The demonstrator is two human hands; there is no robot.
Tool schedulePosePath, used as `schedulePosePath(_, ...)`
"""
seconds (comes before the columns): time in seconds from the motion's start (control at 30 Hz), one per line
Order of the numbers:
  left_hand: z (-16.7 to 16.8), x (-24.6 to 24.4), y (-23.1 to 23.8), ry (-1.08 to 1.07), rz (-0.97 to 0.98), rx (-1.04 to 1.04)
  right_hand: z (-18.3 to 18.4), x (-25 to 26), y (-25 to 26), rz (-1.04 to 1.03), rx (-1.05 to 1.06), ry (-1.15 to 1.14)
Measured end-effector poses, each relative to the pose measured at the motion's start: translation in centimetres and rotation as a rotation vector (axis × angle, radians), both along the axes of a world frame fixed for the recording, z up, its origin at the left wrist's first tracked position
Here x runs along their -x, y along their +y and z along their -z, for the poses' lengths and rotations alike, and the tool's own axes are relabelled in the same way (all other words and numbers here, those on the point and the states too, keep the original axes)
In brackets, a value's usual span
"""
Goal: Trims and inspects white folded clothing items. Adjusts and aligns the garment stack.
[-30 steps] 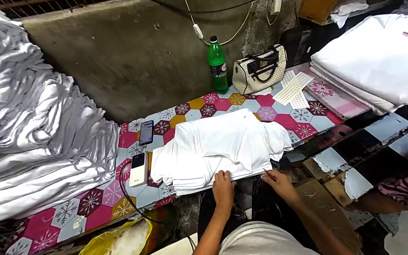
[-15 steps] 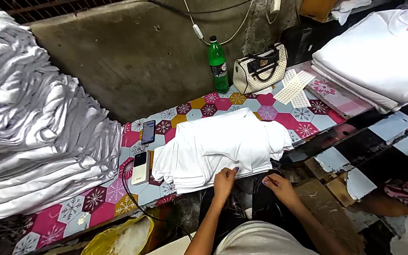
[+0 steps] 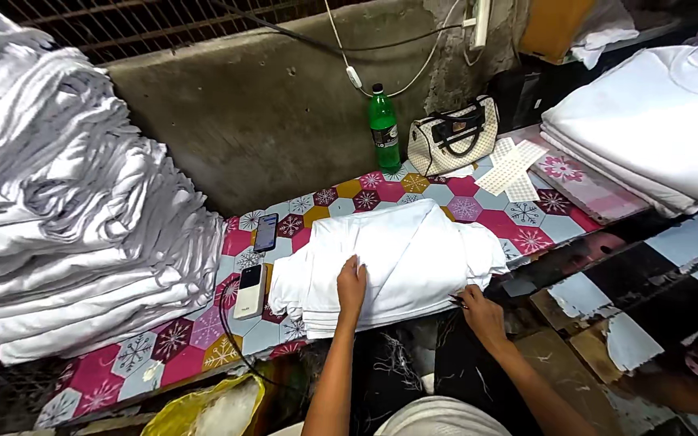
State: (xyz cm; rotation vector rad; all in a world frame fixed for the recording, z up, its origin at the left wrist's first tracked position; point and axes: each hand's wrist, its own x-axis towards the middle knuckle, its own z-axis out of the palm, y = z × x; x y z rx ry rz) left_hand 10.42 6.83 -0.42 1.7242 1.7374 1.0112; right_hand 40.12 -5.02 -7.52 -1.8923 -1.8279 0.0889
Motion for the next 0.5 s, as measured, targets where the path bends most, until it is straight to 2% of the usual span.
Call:
schedulePosePath(0.07, 1.2, 0.0, -0.4, 0.098, -0.040, -0.060, -0.3, -0.6, 0.0, -0.037, 0.021, -0.005)
schedulePosePath(0.13, 0.4, -1.1, -1.2, 0.128, -0.065, -0.186, -0.3, -0.8, -0.2, -0.078, 0.004, -0.033)
schedulePosePath(0.27, 1.0, -4.5, -1.8, 0.191, 0.095, -0.462, 0.7, -1.1, 0.0, -0.103, -0.053, -0.081)
schedulePosePath(0.33, 0.7, -5.1, 0.3, 0.280, 0.074, -0.551, 0.4, -1.2, 0.5, -0.102, -0.089, -0.086)
schedulePosePath(0.4, -0.9, -4.7, 3.3, 0.378, 0.029, -0.442, -0.2, -1.0, 0.6, -0.121, -0.104, -0.093)
schedulePosePath(0.5, -4.0, -4.1, 8.0, 0.547, 0.039, 0.026, -0.5, -0.4, 0.5, -0.132, -0.065, -0.123)
